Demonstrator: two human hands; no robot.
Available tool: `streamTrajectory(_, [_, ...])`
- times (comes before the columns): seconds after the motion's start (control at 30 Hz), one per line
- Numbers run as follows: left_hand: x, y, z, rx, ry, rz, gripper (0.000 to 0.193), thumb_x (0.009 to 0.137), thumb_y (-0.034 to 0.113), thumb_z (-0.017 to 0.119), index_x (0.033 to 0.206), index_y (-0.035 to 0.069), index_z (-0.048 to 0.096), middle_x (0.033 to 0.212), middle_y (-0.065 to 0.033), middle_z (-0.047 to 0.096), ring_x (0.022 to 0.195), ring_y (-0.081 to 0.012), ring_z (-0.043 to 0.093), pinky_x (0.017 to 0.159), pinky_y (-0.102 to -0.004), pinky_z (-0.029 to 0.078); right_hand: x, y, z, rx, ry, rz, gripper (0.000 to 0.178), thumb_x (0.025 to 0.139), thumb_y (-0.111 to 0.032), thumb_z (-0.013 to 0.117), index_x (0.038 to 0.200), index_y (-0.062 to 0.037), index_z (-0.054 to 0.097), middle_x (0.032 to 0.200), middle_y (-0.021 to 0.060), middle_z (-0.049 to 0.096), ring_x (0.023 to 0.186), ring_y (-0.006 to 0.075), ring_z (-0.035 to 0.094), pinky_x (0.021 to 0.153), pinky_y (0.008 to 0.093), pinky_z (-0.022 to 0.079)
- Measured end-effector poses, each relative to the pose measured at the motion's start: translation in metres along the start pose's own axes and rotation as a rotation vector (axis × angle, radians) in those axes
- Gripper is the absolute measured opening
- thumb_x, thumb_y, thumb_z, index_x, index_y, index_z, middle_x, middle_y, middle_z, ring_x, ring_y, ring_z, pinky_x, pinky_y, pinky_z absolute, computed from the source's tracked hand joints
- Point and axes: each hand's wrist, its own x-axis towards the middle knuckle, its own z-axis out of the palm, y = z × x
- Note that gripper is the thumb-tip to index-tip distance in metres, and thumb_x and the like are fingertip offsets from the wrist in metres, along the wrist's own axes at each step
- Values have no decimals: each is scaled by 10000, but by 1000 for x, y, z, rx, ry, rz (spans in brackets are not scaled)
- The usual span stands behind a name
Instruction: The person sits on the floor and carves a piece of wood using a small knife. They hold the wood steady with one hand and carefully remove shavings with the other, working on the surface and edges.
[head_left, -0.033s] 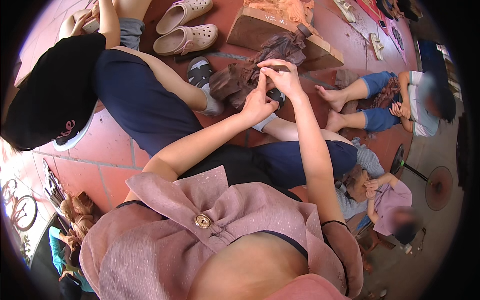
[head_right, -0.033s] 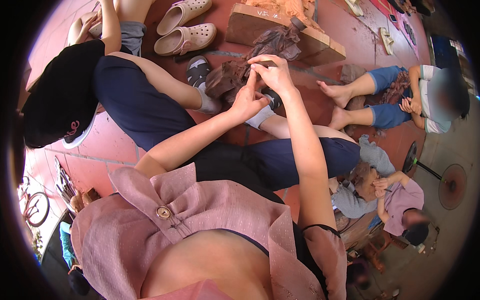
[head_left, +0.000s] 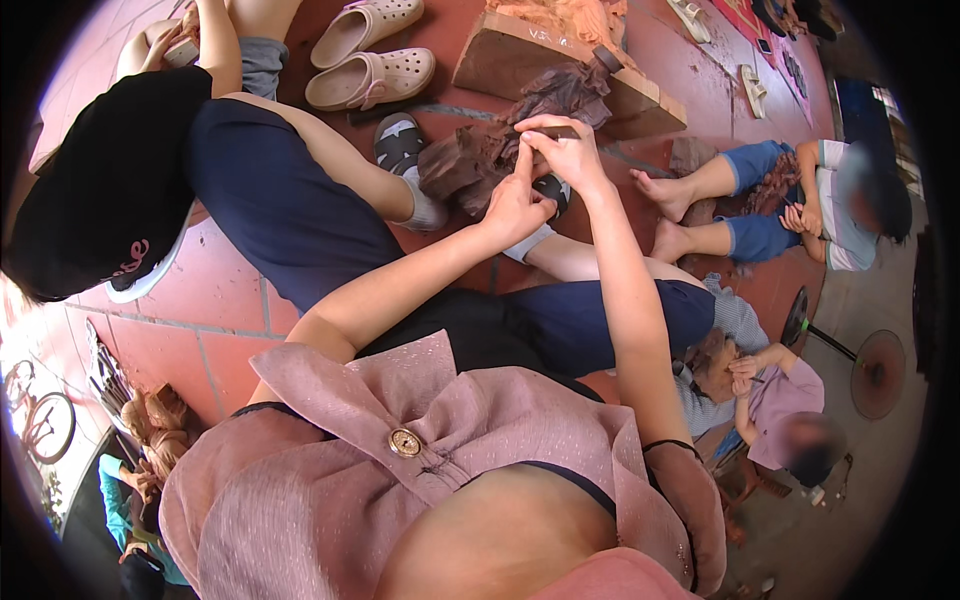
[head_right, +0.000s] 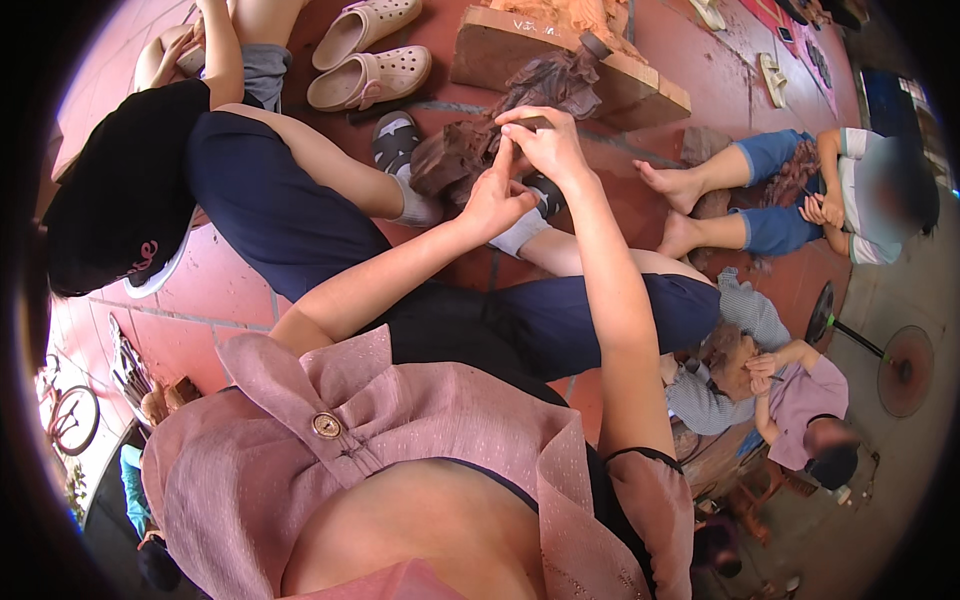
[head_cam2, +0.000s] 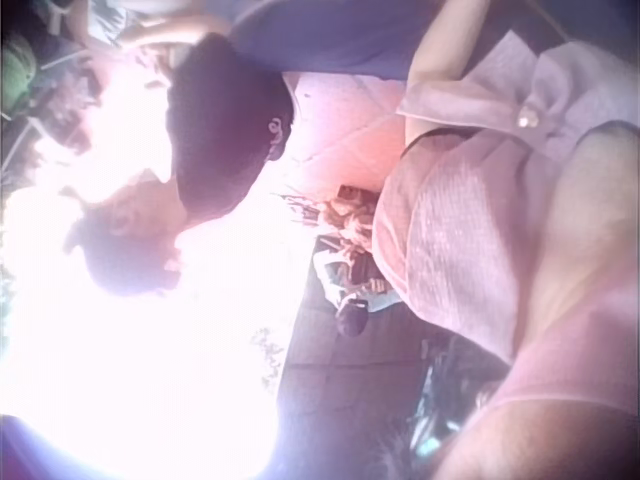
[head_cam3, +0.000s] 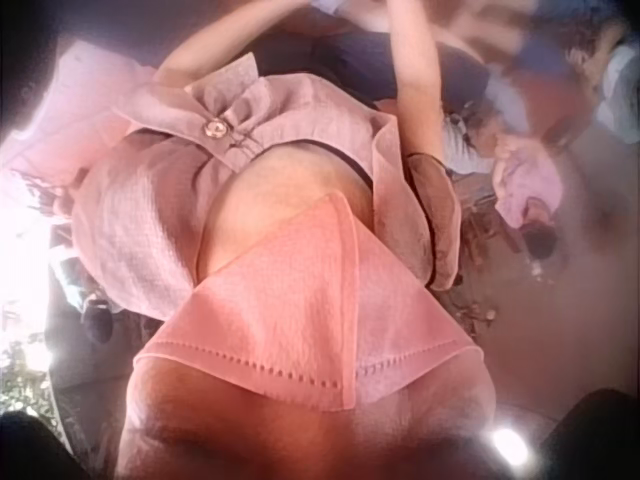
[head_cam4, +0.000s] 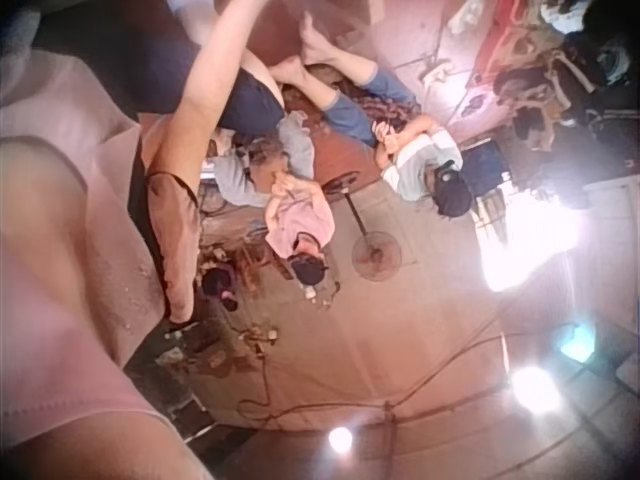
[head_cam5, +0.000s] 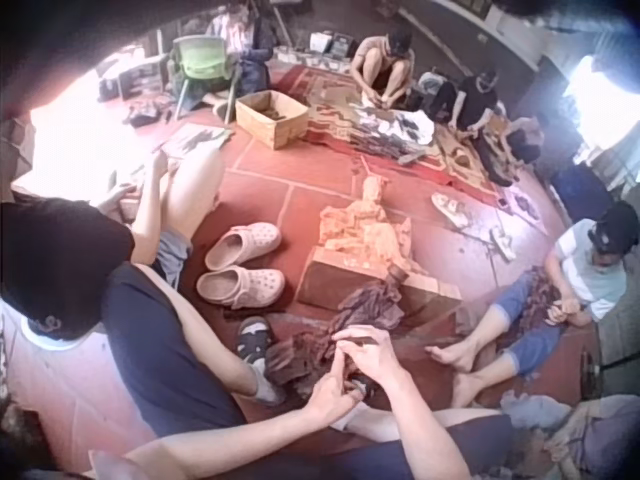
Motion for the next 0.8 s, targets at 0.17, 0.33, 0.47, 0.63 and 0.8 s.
streamTrajectory(0.17, [11, 11, 1, -70, 21, -21, 998, 708, 66, 583, 1461, -6, -68, 1185, -177, 616, 754, -231, 676, 732, -333, 519, 6, -17, -3, 96, 32, 160, 128, 803, -60, 656, 916, -39, 713, 809, 48, 695, 727, 92, 623, 677, 252, 507])
streamTrajectory(0.33, [1, 2, 2, -83, 16, 4, 1025, 701, 72, 572, 1458, -1, -115, 1155, -175, 631, 744, -246, 672, 752, -342, 511, 12, -13, -2, 92, -45, 174, 130, 792, -52, 664, 911, -35, 715, 789, 23, 681, 736, 76, 609, 677, 232, 495])
streamTrajectory(0.47, [16, -6, 7, -85, 15, -63, 1024, 724, 11, 594, 1470, 22, -107, 1254, -194, 569, 783, -189, 681, 717, -292, 531, 13, -15, -2, 57, 47, 190, 127, 792, -43, 669, 910, -32, 714, 781, 15, 678, 726, 80, 602, 674, 233, 493])
streamTrajectory(0.63, [5, 4, -2, -71, -1, -20, 1019, 739, -2, 592, 1468, 24, -119, 1259, -193, 566, 809, -181, 675, 735, -287, 524, 18, -16, -3, -53, -21, 166, 149, 763, -103, 676, 895, -49, 718, 824, 95, 707, 759, 161, 667, 717, 284, 523])
streamTrajectory(0.8, [10, 0, 4, -158, 16, -53, 1032, 731, 17, 606, 1477, 50, -106, 1246, -174, 579, 819, -189, 676, 738, -275, 519, 13, -13, -1, -55, -50, 170, 146, 777, -54, 676, 916, -35, 715, 840, 49, 697, 775, 92, 625, 704, 247, 507])
